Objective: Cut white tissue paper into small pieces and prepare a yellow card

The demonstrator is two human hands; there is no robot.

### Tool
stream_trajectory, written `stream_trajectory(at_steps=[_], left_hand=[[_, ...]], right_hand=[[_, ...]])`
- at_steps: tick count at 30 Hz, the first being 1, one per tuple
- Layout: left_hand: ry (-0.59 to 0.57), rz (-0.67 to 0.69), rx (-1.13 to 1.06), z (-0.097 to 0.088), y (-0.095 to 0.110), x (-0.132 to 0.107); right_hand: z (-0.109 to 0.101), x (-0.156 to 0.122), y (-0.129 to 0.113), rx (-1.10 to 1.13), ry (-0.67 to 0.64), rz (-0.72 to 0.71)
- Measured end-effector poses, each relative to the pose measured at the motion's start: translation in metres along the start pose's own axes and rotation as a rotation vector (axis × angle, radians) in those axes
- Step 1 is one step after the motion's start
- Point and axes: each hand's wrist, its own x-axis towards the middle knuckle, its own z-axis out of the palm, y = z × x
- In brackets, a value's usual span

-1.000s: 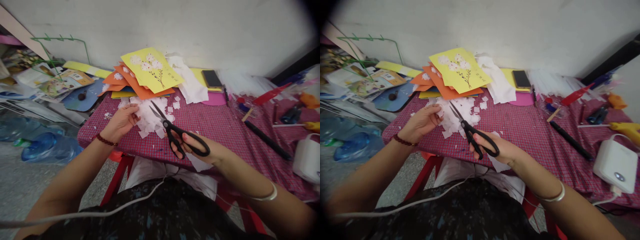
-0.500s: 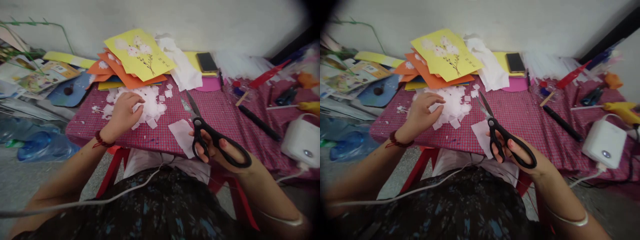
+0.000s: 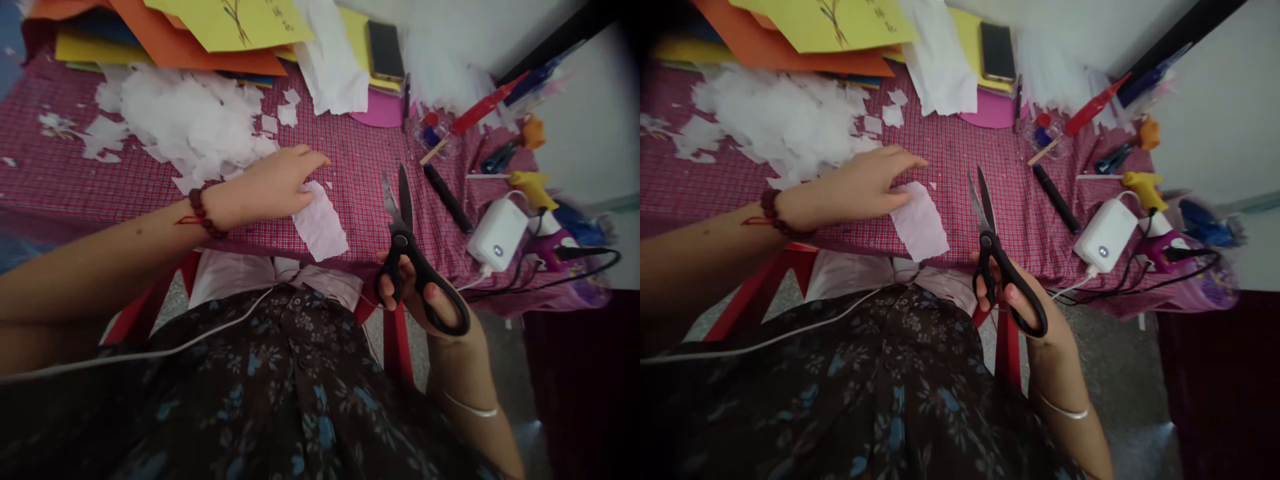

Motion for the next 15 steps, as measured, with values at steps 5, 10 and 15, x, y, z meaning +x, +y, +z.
stream_trajectory(at_steps=[5,10,15], left_hand=[[0.001,-0.081,-0.038,0.008,0.004,0.011],[-0.052,-0.274,-0.084,0.009,-0.004,0.008],[-0.072,-0.336,-0.283,0.011,-0.011,0.003]], right_hand=[[-0.005,-0.007,0.013,0.045,0.022,-0.027],[-0.005,-0.006,0.023,0.073,0.010,-0.039],[-0.002,-0.006,0.029,0.142,0.022,-0.032]])
